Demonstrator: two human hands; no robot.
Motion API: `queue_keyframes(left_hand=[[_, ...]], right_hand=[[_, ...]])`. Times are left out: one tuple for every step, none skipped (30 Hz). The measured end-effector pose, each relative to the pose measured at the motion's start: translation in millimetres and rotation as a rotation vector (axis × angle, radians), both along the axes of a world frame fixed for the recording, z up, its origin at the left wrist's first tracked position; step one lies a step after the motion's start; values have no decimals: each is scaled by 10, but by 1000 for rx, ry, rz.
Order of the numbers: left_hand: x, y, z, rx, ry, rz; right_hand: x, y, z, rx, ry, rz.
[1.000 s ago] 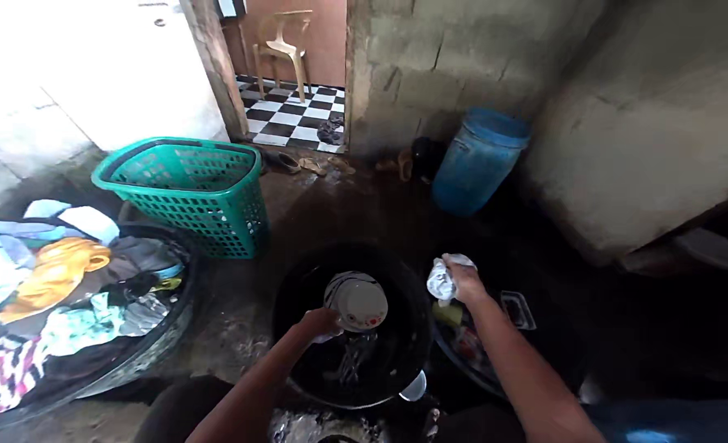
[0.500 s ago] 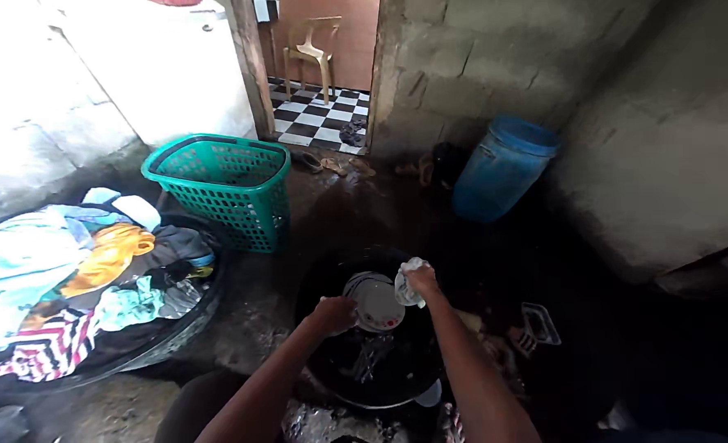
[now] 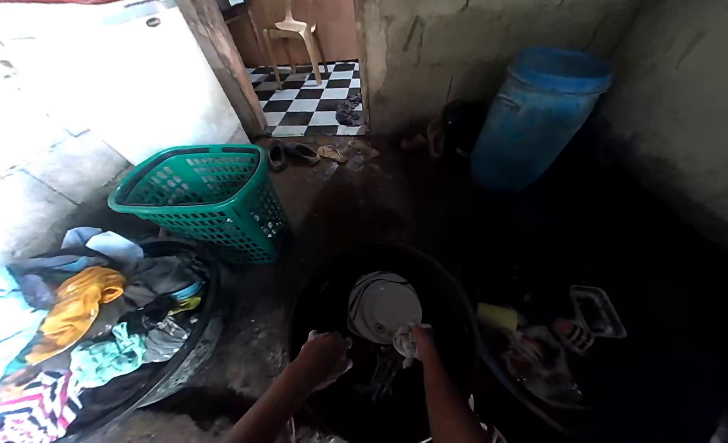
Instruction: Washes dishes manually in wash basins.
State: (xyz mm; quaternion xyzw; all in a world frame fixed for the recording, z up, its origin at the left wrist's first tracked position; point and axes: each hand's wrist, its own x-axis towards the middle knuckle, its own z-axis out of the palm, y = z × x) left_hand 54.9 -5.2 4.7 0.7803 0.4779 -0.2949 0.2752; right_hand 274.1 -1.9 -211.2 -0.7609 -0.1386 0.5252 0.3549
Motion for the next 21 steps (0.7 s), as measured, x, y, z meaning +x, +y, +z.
queue_keyframes(left_hand=[[-8, -1, -24, -1, 6, -5], [-16, 1, -43, -2, 0, -8], [-22, 6, -55, -5, -10, -10], [-32, 10, -70, -8, -22, -12], [-46, 13, -88, -10, -38, -13], [-62, 16, -109, -9, -51, -14], [-80, 25, -126, -12, -59, -13], [-101, 39, -146, -18, -57, -12], [-119, 53, -165, -28, -53, -9], [-138, 67, -190, -36, -49, -8], [-151, 81, -211, -42, -44, -6], [-155, 98, -222, -53, -35, -2], [-162, 113, -233, -59, -30, -1], [-170, 122, -245, -62, -33, -1], [-178, 126, -260, -64, -32, -4], [-188, 126, -274, -67, -28, -6], [-202, 127, -280, -71, -25, -8], [-217, 127, -287, -70, -28, -8], [-237, 126, -295, -67, -32, -7], [-259, 126, -305, -61, -35, -9], [-281, 126, -319, -51, -41, -7]], right_hand=[[3, 21, -76, -18, 3, -21], [11, 59, -148, -30, 2, -41], [22, 96, -198, -34, 4, -60], [35, 128, -222, -41, 2, -67], [47, 154, -231, -51, -1, -67], [59, 178, -240, -63, -9, -56], [69, 204, -255, -78, -26, -33], [72, 227, -264, -97, -46, -1], [74, 250, -283, -119, -71, 40], [75, 266, -310, -135, -103, 78], [77, 275, -350, -149, -133, 113], [77, 279, -364, -164, -161, 144], [74, 284, -366, -174, -179, 159], [69, 289, -353, -182, -191, 167], [62, 295, -340, -194, -212, 181], [47, 304, -325, -210, -241, 206], [26, 315, -303, -226, -271, 235], [4, 330, -267, -240, -297, 256], [-23, 341, -237, -242, -331, 259], [-50, 352, -220, -235, -355, 258], [-77, 368, -197, -224, -374, 256]])
